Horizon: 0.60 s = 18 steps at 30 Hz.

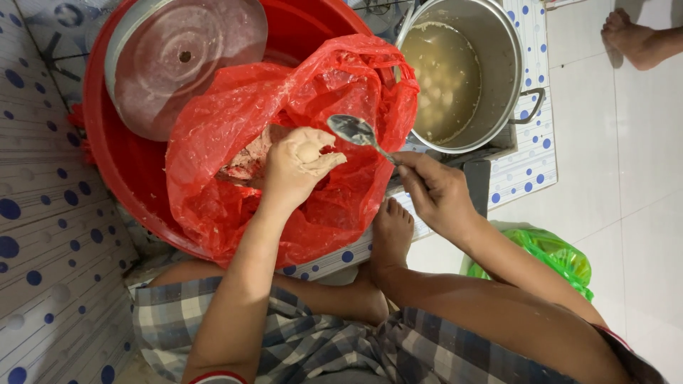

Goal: The person is preparing meatballs by squeezing meat paste through their hand to form balls and using a spoon to scoop them into a pot of water.

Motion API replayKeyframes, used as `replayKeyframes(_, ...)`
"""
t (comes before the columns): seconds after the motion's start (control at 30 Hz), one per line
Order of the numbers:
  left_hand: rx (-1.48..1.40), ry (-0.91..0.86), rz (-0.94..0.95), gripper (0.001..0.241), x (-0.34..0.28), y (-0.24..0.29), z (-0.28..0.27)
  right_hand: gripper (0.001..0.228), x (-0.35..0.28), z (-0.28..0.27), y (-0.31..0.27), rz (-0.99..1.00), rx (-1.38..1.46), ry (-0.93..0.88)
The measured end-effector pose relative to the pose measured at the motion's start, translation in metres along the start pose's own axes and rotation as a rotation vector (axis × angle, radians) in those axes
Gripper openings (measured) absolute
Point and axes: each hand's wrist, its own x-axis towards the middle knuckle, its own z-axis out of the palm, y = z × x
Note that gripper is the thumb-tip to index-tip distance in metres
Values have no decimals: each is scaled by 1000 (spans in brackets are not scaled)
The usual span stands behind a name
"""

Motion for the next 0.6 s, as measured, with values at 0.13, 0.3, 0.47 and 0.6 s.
replayKeyframes(0.13,-30,3,12,36,-3,-15,4,22,2,4,-12,-50,-20,-17)
replayKeyframes(0.3,-93,-73,-386,19,0,9,-2,23,10,14,-29,-113,42,-32)
replayKeyframes(0.47,145,63,-209,24,7,-21,13,24,8,22,-32,-93,51,-85)
replayKeyframes(0.6,274,95,-265,11,5,-25,11,22,3,27,-27,29,105,-153)
